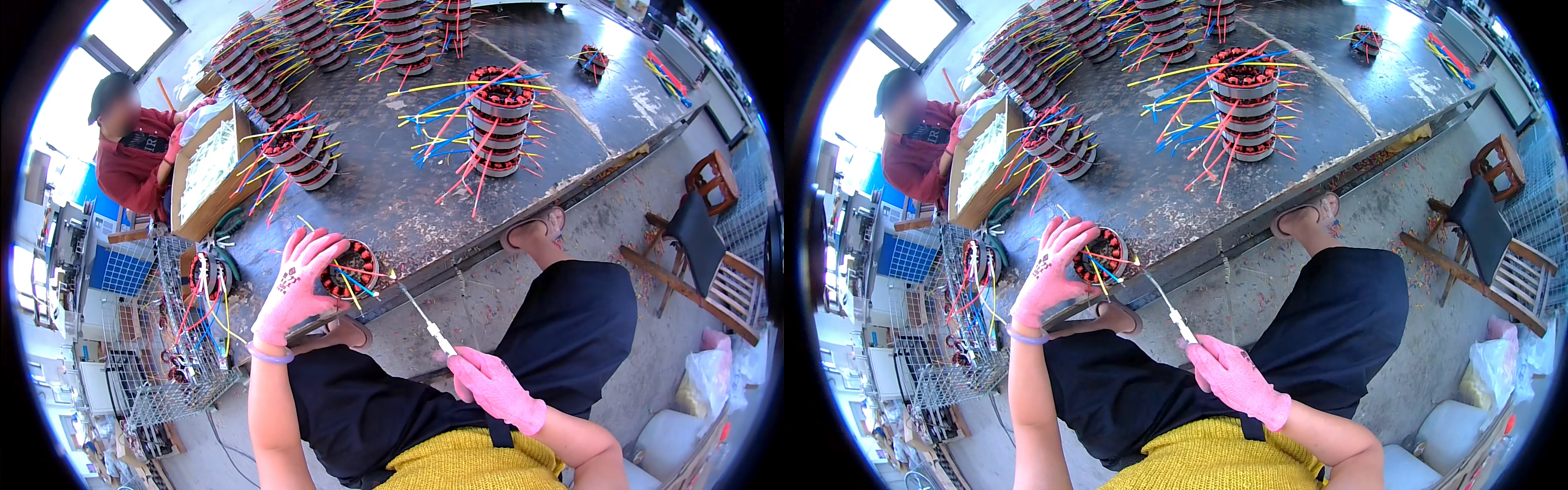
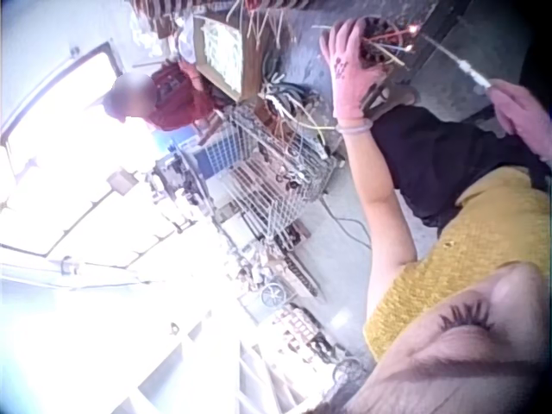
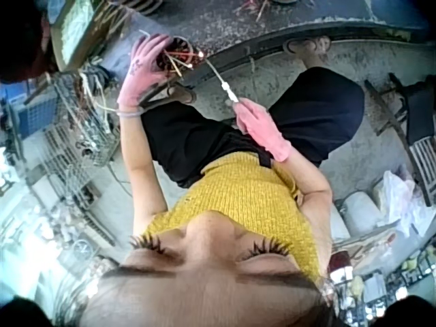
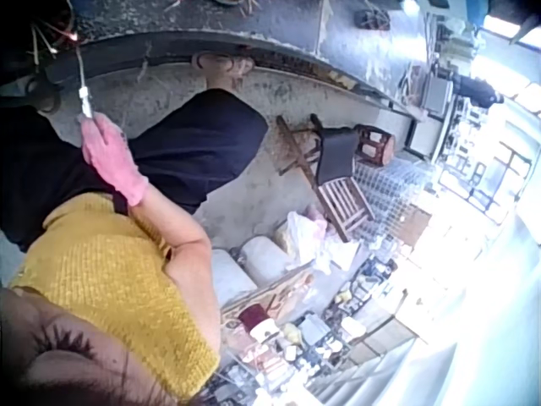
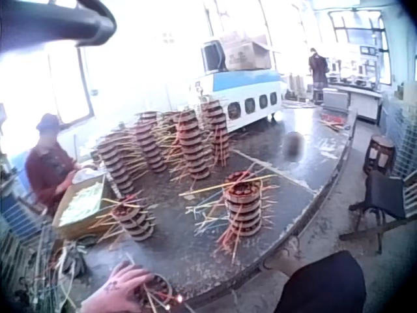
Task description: The person uses a soldering iron to melt solder and connect wires onto a copper-wound motor stator on a workbench.
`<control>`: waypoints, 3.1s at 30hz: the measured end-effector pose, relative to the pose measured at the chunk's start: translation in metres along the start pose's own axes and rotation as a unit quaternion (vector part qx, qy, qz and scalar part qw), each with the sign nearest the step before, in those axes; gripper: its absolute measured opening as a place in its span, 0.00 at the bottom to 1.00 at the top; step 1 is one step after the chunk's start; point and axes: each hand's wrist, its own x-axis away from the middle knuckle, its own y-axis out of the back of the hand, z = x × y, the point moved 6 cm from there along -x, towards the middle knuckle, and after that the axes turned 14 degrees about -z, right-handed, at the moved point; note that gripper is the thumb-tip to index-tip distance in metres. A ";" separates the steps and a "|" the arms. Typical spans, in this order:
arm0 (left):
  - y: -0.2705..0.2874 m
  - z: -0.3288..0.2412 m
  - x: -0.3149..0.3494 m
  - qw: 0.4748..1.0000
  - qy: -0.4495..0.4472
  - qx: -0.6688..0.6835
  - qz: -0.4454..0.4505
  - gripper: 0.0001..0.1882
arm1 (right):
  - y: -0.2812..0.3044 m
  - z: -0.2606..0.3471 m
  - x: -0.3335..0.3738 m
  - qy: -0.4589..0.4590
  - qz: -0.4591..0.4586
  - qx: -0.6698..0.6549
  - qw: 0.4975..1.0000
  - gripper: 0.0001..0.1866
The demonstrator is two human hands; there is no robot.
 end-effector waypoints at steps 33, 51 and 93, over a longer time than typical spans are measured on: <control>0.001 -0.003 -0.001 1.000 0.001 -0.006 0.004 0.49 | 0.001 -0.002 -0.002 0.026 -0.003 0.037 0.999 0.21; 0.000 -0.002 0.000 1.000 -0.001 -0.006 0.001 0.49 | 0.001 0.002 -0.002 0.038 0.000 0.051 0.998 0.21; 0.146 0.068 -0.110 0.928 0.228 0.011 -0.294 0.46 | 0.079 0.043 0.043 0.171 -0.109 -0.066 0.977 0.21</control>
